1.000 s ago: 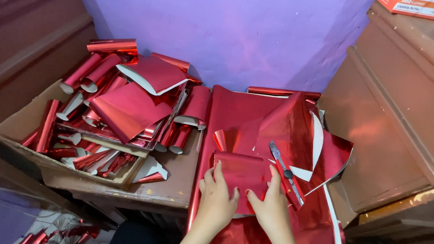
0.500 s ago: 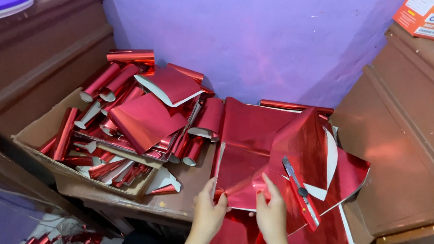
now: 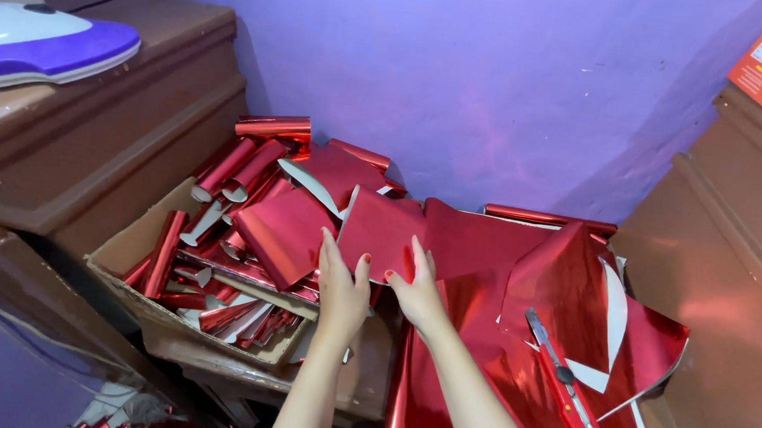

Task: The person cuts a sheet of red metallic foil into smaller pieces using a utility knife. They repeatedly slice the foil, fold the cut pieces, and place them into a cardboard box filled with similar scraps.

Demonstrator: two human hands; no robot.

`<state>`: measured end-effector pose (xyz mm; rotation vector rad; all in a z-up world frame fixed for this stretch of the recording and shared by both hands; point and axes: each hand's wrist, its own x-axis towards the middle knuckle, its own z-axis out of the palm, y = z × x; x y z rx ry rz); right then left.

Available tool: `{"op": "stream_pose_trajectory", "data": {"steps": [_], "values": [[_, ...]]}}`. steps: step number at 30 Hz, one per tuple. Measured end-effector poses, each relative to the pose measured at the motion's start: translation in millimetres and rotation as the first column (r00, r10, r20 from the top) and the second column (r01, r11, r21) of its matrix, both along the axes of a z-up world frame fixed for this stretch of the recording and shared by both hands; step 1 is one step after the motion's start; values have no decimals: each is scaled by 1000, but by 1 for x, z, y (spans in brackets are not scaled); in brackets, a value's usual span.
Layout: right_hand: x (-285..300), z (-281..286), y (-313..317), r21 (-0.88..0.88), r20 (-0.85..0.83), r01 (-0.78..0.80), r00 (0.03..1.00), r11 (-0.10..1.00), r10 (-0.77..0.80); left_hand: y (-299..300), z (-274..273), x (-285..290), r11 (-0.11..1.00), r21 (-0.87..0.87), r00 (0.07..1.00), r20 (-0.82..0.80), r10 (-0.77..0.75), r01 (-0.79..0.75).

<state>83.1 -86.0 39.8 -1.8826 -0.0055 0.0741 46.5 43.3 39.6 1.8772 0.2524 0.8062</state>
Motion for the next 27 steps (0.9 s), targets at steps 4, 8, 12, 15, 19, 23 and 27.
{"op": "stream_pose_trajectory", "data": {"steps": [4, 8, 12, 15, 19, 23, 27], "values": [[12, -8, 8, -57, -8, -67, 998, 996, 67, -4, 23, -21, 993, 97, 997, -47, -61, 66], [16, -49, -3, -217, 188, -18, 980, 976, 60, -20, 13, -43, 980, 187, 996, -80, -49, 64], [-19, -10, -45, -264, 113, -85, 986, 961, 119, -44, -1, -57, 975, 216, 999, 8, -54, 51], [-63, 51, -100, -210, -215, -460, 883, 863, 418, -63, -9, -66, 977, 169, 990, -68, -121, 131], [-90, 60, -182, -461, -364, -495, 863, 736, 352, -92, -7, -72, 908, 264, 941, -187, -282, 325], [-95, 20, -241, -754, -252, -87, 954, 651, -164, -133, 2, -71, 629, 345, 692, -553, -464, 697], [-104, -27, -254, -763, -160, 65, 945, 644, -284, -184, -53, -35, 478, 429, 642, -545, -539, 766]]}}
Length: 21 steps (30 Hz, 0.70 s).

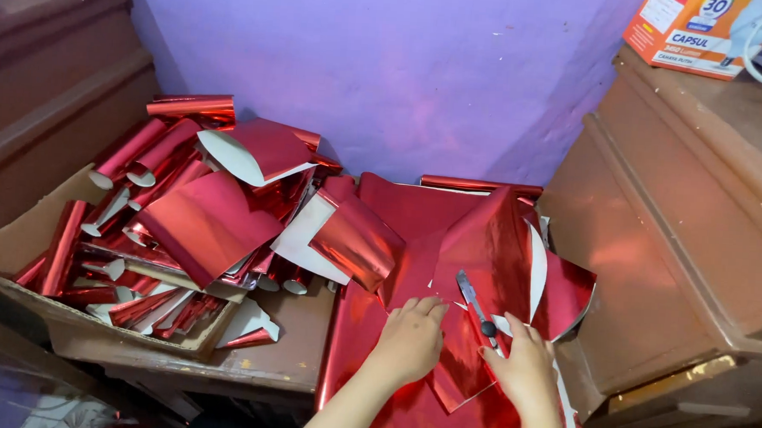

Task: The person cuts a sheet of red metallic foil into smaller pieces using a utility knife. They repeatedly slice the foil, fold the cut pieces, and place them into a cardboard box filled with similar scraps.

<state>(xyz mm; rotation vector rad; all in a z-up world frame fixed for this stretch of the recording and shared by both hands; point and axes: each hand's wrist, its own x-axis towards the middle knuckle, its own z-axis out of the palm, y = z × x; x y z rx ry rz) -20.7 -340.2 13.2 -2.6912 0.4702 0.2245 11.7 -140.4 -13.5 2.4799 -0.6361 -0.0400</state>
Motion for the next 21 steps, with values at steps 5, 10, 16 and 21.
{"op": "stream_pose_trajectory", "data": {"steps": [5, 10, 16, 21], "values": [[-9, -24, 9, 153, 259, 173, 943, 973, -209, -29, -45, 51, 987, 78, 968, 222, 121, -142], [-12, -30, -8, 197, 330, 193, 910, 961, -250, -40, -58, 60, 904, 385, 913, 408, 12, -185], [-10, -52, -36, 200, 375, 227, 881, 953, -288, -39, -75, 47, 875, 455, 820, 556, -135, -165], [6, -40, -40, 158, 416, 258, 858, 953, -302, -27, -70, 46, 844, 509, 760, 612, -218, -168]]}}
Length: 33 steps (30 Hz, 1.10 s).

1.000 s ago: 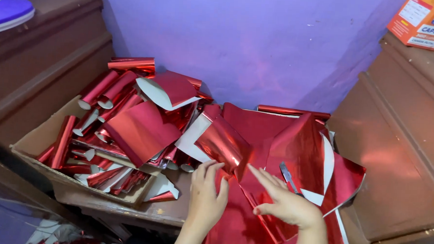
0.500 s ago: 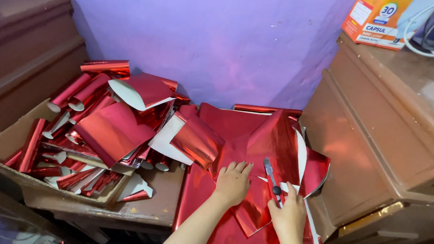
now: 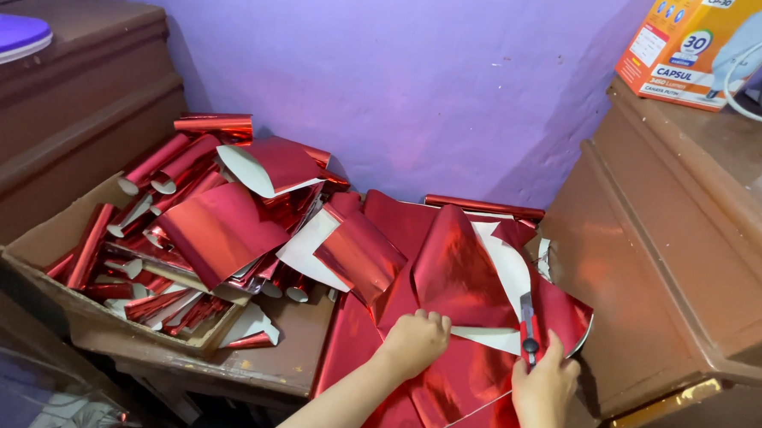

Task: The person cuts a sheet of red metallic foil into smaller pieces using a utility knife. They repeatedly slice the foil, fold the cut pieces, and place them into a cardboard box filled with similar scraps.

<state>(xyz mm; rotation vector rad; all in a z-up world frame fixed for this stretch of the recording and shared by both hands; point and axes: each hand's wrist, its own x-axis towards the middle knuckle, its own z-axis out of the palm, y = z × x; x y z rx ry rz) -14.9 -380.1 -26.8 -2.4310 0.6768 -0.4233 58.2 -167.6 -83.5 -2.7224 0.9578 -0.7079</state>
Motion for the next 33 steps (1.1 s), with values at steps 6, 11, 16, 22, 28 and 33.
{"op": "stream_pose_trajectory", "data": {"steps": [6, 11, 16, 22, 28, 33], "values": [[8, 37, 11, -109, -234, -21, 972, 994, -5, 14, 69, 12, 844, -531, 960, 187, 210, -81], [-25, 98, 50, 632, 86, -133, 991, 763, 101, 40, 203, -34, 44, -911, 871, -404, -278, -409], [-30, 64, 67, 958, 287, -286, 954, -25, 83, 60, 253, -97, -570, -521, 695, -65, -716, -636], [-61, 143, 114, 953, 129, -126, 992, -277, -8, 70, 199, -140, -682, -225, 718, -245, -651, -696], [-53, 91, 106, 928, 112, -24, 970, 371, -218, 82, 92, -165, -341, -480, 589, -662, -463, -808], [-55, 63, 96, 441, 189, -138, 980, 887, 58, 84, 70, -177, -102, -637, 635, -716, -289, -764]]}}
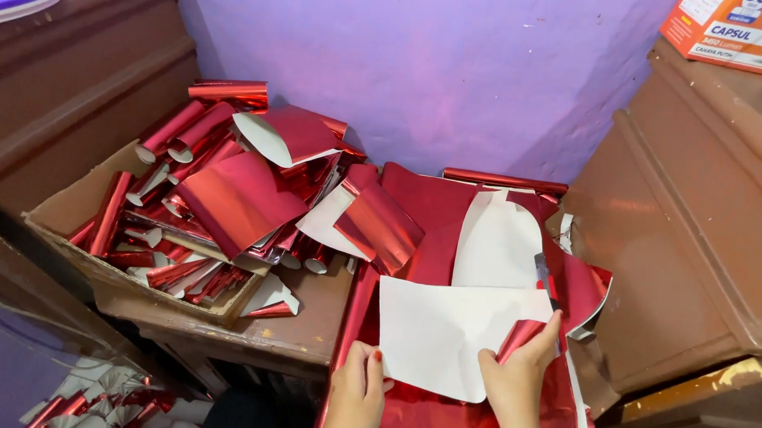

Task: The person cuts a sheet of red metallic foil into smaller pieces using a utility knife. They repeatedly slice the foil, fold the cut pieces, and place them into a cardboard box filled with similar scraps.

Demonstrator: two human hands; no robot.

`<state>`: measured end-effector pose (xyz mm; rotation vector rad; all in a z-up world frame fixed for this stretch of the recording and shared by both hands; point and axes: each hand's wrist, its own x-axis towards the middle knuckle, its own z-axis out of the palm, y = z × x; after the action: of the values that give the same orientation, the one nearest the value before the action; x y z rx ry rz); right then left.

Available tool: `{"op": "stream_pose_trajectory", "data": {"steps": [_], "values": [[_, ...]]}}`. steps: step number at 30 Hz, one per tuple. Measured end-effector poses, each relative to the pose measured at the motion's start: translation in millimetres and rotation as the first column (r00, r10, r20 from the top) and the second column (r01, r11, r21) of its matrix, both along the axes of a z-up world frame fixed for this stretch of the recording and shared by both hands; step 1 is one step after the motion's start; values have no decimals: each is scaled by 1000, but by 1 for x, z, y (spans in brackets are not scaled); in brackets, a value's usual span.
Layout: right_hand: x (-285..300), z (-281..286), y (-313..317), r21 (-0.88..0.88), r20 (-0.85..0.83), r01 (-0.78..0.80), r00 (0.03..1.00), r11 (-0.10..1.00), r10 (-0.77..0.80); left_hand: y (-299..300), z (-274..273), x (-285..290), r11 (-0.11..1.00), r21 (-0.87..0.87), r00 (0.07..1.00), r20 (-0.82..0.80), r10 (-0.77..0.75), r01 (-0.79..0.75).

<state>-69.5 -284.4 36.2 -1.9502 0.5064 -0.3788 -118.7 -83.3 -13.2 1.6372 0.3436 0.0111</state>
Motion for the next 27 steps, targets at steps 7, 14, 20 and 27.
{"op": "stream_pose_trajectory", "data": {"steps": [7, 14, 20, 27], "values": [[-12, 1, 3, -145, -147, -326, 941, 934, 306, 8, 0, 9, 939, 340, 999, 19, -49, 40], [-22, -38, 6, -442, 100, -420, 855, 793, 509, -3, 10, 22, 883, 418, 976, -44, -214, 212], [-32, -28, 19, -518, -628, -652, 729, 554, 271, -14, 62, -2, 864, 98, 846, -286, -451, 494], [-50, 7, 21, -361, -795, -784, 541, 505, 272, -15, 50, -7, 744, 445, 860, -362, -360, 499]]}}
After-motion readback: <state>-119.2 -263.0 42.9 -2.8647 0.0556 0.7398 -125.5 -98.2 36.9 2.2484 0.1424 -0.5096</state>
